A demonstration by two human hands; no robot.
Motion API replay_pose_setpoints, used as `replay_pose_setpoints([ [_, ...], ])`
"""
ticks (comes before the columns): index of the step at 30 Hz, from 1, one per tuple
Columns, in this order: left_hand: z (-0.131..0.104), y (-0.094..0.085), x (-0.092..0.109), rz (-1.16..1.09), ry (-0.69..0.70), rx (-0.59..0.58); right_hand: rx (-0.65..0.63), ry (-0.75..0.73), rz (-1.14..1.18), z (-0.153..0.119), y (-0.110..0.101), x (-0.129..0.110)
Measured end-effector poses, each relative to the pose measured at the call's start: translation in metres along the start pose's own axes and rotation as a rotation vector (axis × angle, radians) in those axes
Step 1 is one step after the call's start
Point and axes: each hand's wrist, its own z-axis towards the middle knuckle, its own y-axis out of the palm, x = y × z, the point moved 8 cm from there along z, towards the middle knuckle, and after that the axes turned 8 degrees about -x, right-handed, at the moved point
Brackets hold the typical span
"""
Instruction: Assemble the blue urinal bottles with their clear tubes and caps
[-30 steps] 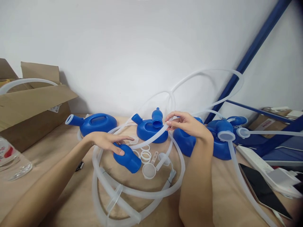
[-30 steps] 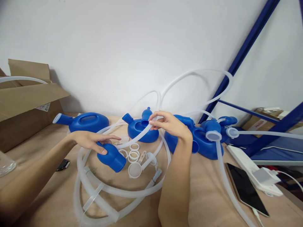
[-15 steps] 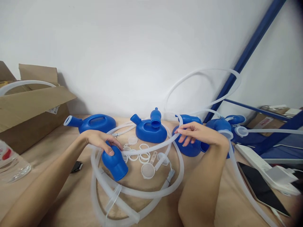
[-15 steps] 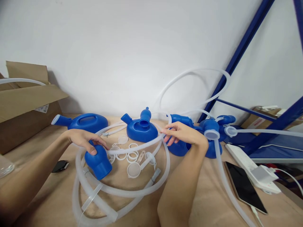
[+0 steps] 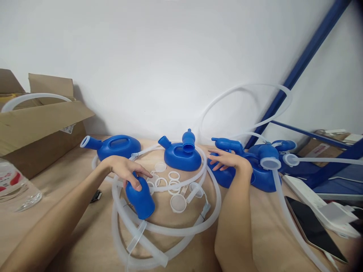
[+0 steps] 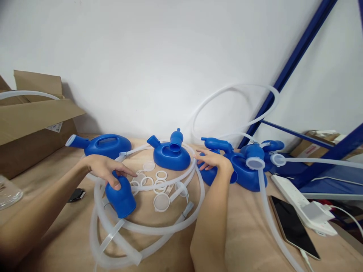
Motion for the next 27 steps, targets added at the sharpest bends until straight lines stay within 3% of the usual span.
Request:
replay_pose_setpoints([
  [4, 0.005, 0.005, 0.006, 0.034, -0.030, -0.022, -0.159, 0.058, -0.068, 0.025, 0.020, 0.007],
  [8, 0.012, 0.008, 0.001, -0.006, -0.052, -0.073, -0.232, 0.144, -0.115, 0.044, 0.032, 0.014],
  [17, 0.014, 0.005, 0.002, -0.042, 0.046, -0.078, -0.212, 0.175, -0.138, 0.057, 0.045, 0.009],
  [20, -0.001, -0.002, 0.009, 0.000, 0.184, -0.054, -0.164, 0.142, -0.157, 0.041, 0.033, 0.002],
  [23, -0.027, -0.013, 0.011, -0.042, 0.333, 0.010, -0.066, 0.044, -0.185, 0.006, 0.008, -0.006],
  [25, -0.047, -0.026, 0.008, -0.066, 0.388, 0.141, -0.018, -0.073, -0.248, -0.023, -0.005, -0.012],
  [27, -0.069, -0.043, 0.001, -0.083, 0.407, 0.355, 0.009, -0.084, -0.289, -0.051, -0.014, -0.007],
])
